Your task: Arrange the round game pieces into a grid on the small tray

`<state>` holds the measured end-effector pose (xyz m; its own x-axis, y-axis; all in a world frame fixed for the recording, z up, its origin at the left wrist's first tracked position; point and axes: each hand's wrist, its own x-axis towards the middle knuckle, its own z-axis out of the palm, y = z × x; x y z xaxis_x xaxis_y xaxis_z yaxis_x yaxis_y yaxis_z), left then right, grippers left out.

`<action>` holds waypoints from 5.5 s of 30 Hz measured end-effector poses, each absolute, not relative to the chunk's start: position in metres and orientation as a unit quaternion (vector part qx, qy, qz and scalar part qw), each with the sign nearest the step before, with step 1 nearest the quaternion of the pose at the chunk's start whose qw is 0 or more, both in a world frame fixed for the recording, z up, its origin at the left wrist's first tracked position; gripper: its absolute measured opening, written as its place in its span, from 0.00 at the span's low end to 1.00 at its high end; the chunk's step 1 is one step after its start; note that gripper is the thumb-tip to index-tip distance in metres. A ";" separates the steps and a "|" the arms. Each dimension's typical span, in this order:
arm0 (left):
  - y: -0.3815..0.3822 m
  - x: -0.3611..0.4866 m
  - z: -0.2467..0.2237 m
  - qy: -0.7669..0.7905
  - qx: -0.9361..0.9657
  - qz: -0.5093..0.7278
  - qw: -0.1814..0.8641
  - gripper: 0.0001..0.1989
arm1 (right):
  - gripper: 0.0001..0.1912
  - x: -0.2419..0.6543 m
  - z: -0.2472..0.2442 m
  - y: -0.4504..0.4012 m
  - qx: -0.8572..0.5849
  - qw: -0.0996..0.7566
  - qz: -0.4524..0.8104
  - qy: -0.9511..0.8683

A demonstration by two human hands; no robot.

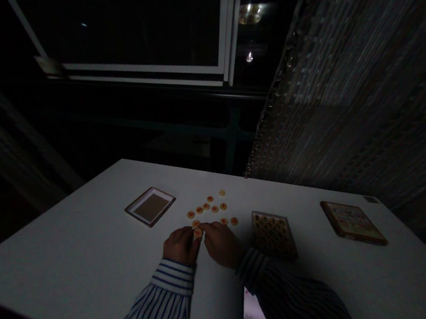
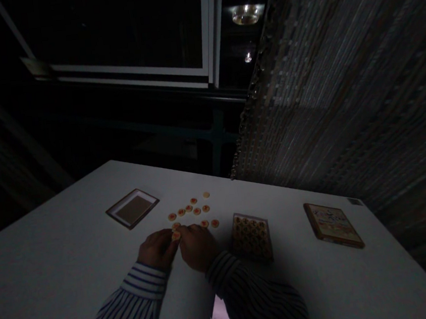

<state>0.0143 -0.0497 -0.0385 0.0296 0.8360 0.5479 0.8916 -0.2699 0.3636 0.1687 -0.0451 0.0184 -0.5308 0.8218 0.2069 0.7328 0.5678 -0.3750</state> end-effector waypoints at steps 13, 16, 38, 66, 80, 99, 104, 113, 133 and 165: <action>-0.057 0.028 -0.023 -0.624 -0.597 -0.479 -0.156 0.18 | 0.17 0.173 0.035 -0.043 -0.438 0.198 0.137 -0.866; -0.057 0.032 -0.021 -0.605 -0.538 -0.537 -0.236 0.20 | 0.17 0.174 0.041 -0.043 -0.444 0.197 0.134 -0.864; -0.056 0.072 0.017 -0.467 -0.445 -0.568 -0.511 0.23 | 0.15 0.223 0.067 -0.052 -0.463 0.252 0.154 -0.836; -0.037 0.142 0.025 -0.413 -0.385 -0.544 -0.620 0.19 | 0.13 0.282 0.069 -0.052 -0.547 0.256 0.131 -0.786; -0.036 0.150 0.001 -0.440 -0.379 -0.556 -0.594 0.16 | 0.15 0.291 0.067 -0.050 -0.541 0.152 0.089 -0.823; -0.043 0.149 0.012 -0.463 -0.473 -0.508 -0.551 0.15 | 0.15 0.293 0.066 -0.046 -0.506 0.065 0.042 -0.859; -0.044 0.150 0.009 -0.455 -0.473 -0.515 -0.552 0.14 | 0.13 0.299 0.064 -0.044 -0.504 0.078 0.045 -0.859; -0.040 0.149 -0.008 -0.513 -0.534 -0.492 -0.459 0.12 | 0.16 0.332 0.067 -0.043 -0.542 0.096 0.058 -0.833; -0.044 0.149 -0.018 -0.496 -0.648 -0.433 -0.383 0.11 | 0.13 0.330 0.062 -0.047 -0.564 -0.031 0.047 -0.824; -0.044 0.149 -0.016 -0.507 -0.699 -0.381 -0.331 0.13 | 0.13 0.329 0.068 -0.052 -0.536 -0.063 0.045 -0.840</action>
